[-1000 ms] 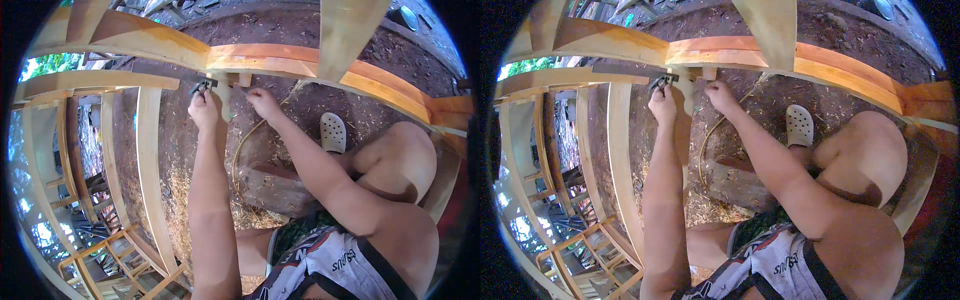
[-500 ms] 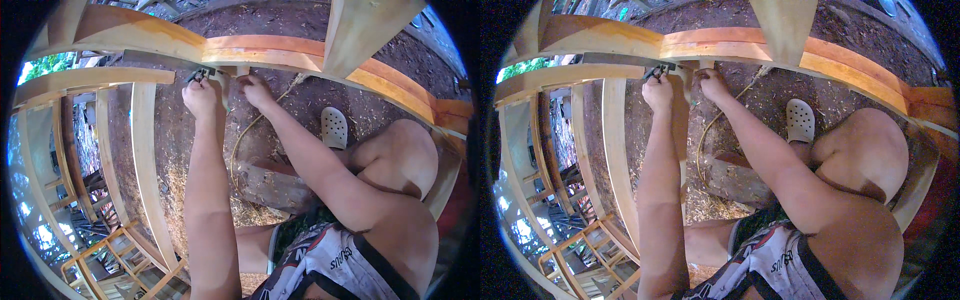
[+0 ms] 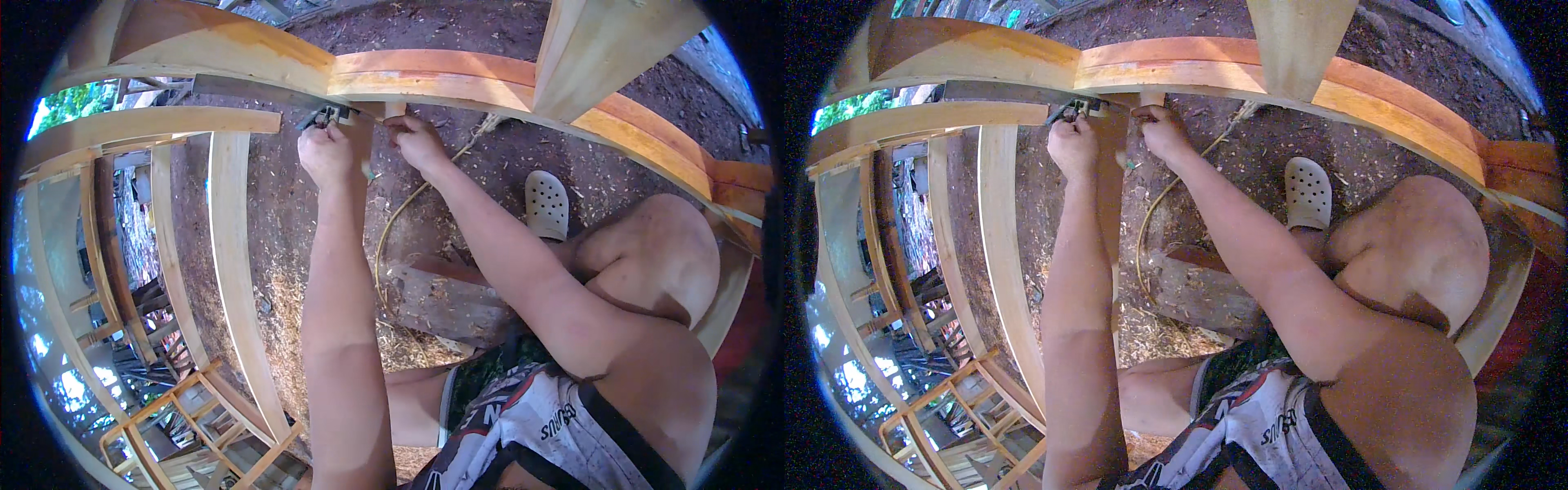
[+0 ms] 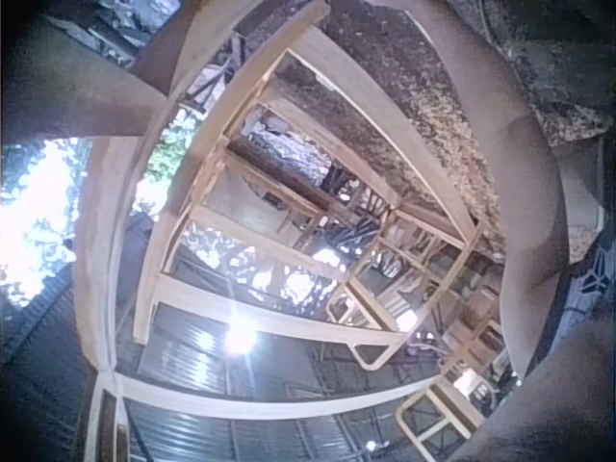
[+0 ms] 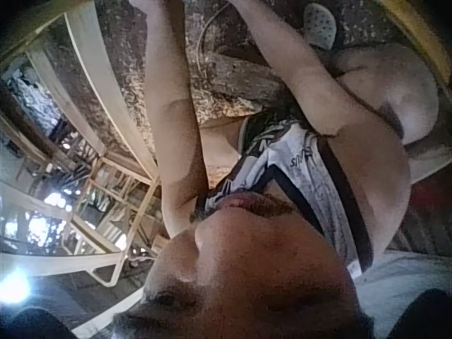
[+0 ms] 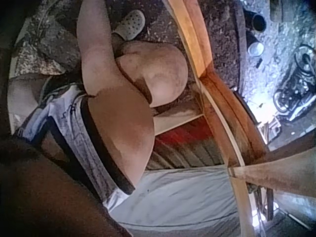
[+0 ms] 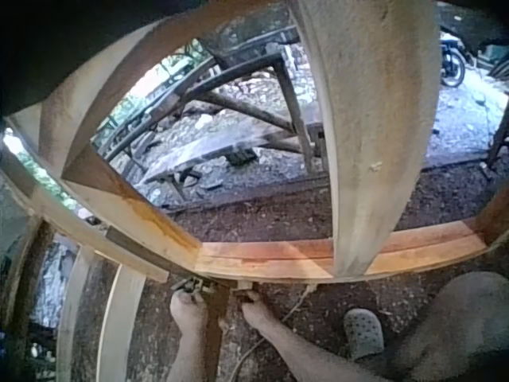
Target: The person uses a combination square and a pencil to mark measurements on a wooden frame, then uses a tool to tighten hardware on the frame while crouching within the structure on a floor covered in wood shavings.
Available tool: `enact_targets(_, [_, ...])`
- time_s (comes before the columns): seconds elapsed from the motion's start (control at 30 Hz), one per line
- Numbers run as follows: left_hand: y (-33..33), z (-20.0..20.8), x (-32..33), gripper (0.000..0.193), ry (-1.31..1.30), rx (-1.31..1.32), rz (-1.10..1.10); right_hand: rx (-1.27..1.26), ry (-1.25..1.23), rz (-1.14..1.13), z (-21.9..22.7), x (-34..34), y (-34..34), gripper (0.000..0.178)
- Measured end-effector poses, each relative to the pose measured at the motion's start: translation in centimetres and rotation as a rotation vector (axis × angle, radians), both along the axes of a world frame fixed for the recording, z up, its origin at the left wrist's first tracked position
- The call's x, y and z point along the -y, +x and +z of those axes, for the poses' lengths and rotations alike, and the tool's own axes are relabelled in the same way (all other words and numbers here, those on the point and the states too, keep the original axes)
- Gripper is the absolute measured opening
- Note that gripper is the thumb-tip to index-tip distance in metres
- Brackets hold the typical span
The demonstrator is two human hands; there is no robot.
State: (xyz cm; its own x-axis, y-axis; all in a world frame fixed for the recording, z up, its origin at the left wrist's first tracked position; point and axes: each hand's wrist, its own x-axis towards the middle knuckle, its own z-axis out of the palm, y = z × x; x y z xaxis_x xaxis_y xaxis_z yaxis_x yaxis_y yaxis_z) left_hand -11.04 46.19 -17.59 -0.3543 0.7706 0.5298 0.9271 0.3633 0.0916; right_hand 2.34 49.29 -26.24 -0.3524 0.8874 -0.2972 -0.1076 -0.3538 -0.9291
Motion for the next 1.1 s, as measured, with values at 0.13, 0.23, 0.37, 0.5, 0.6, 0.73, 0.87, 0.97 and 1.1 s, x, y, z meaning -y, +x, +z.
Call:
enact_targets(0.13, [-0.3,-0.9,0.1,0.025,0.101,-0.038,0.012,-0.033,-0.081,0.022,0.8,0.2,0.3,0.026])
enact_targets(0.23, [0.0,-0.5,-0.1,0.02,0.0,0.04,0.032,-0.028,-0.018,-0.015,0.8,0.2,0.3,0.026])
enact_targets(0.37, [0.3,-0.4,0.1,0.02,-0.003,0.047,0.054,-0.104,-0.172,-0.018,1.4,0.6,0.2,0.027])
enact_targets(0.5, [0.4,-0.2,0.2,0.021,-0.001,0.067,0.08,-0.159,-0.252,0.0,1.6,0.9,0.1,0.025])
enact_targets(0.6, [0.2,-0.1,0.1,0.021,-0.007,0.047,0.059,-0.148,-0.217,0.032,1.0,0.7,0.0,0.025])
enact_targets(0.73, [0.8,-0.1,-0.2,0.021,-0.032,0.122,0.105,0.051,-0.032,0.075,-0.2,0.2,0.3,0.025])
enact_targets(0.87, [-0.7,-0.2,0.9,0.03,0.044,0.059,0.068,0.126,0.016,0.114,1.6,1.3,0.2,0.024])
enact_targets(0.97, [-0.1,-0.1,0.8,0.029,0.011,0.037,0.068,0.222,0.033,0.108,1.3,1.1,0.5,0.024])
enact_targets(1.1, [0.6,0.1,1.3,0.025,-0.001,0.081,0.082,0.152,0.059,0.098,0.7,1.6,0.6,0.024])
